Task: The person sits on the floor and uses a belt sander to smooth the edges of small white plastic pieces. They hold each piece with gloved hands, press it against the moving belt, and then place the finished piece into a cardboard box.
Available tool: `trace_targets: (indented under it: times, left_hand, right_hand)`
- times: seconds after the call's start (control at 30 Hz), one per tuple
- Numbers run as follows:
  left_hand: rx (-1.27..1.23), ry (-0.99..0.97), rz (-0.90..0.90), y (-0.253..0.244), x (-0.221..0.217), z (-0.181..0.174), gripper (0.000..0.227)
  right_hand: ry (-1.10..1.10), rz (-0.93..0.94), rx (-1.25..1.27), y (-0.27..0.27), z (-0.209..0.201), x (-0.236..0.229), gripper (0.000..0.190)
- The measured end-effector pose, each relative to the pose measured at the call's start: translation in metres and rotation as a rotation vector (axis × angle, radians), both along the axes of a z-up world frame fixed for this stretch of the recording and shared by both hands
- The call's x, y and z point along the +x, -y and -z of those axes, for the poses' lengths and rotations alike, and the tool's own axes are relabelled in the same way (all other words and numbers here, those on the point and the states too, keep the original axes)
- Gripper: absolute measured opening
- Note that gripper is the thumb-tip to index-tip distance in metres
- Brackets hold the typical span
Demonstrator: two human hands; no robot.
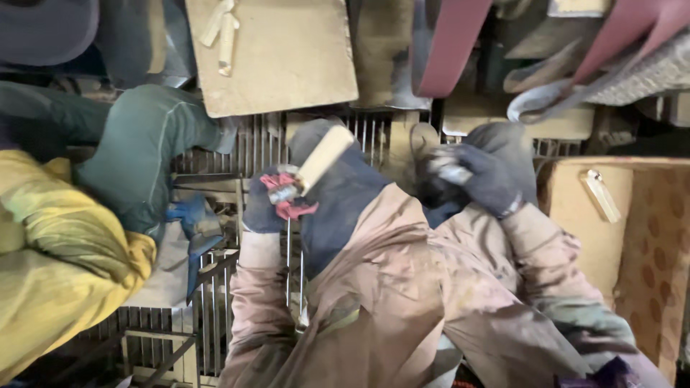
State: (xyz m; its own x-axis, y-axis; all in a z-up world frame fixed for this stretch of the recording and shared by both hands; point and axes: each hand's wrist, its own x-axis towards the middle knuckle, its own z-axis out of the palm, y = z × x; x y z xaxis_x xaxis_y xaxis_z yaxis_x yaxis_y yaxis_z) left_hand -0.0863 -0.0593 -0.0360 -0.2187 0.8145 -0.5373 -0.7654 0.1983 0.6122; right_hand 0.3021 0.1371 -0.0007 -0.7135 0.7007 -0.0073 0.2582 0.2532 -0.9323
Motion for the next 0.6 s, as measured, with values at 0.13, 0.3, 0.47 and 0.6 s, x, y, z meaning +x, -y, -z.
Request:
trace_targets:
  times: [0.13, 0.3, 0.47, 0.6]
  left_hand:
    - [0.079, -0.012, 0.278, -0.019, 0.043, -0.008, 0.031]
    - [0.164, 0.053, 0.259, -0.055, 0.091, -0.016, 0.037]
    - [0.164, -0.187, 0.516, -0.046, 0.103, 0.004, 0.042]
    - [0.182, -0.455, 0.509, -0.050, 0.111, 0.052, 0.035]
  right_hand:
    - [-0.145, -0.142, -0.443, 0.019, -0.013, -0.022, 0.052]
    - [-0.254, -0.062, -0.696, 0.021, -0.021, -0.015, 0.036]
    - [-0.252, 0.099, -0.677, 0.026, -0.026, 0.013, 0.034]
    - [-0.200, 0.090, -0.547, 0.023, -0.021, 0.009, 0.030]
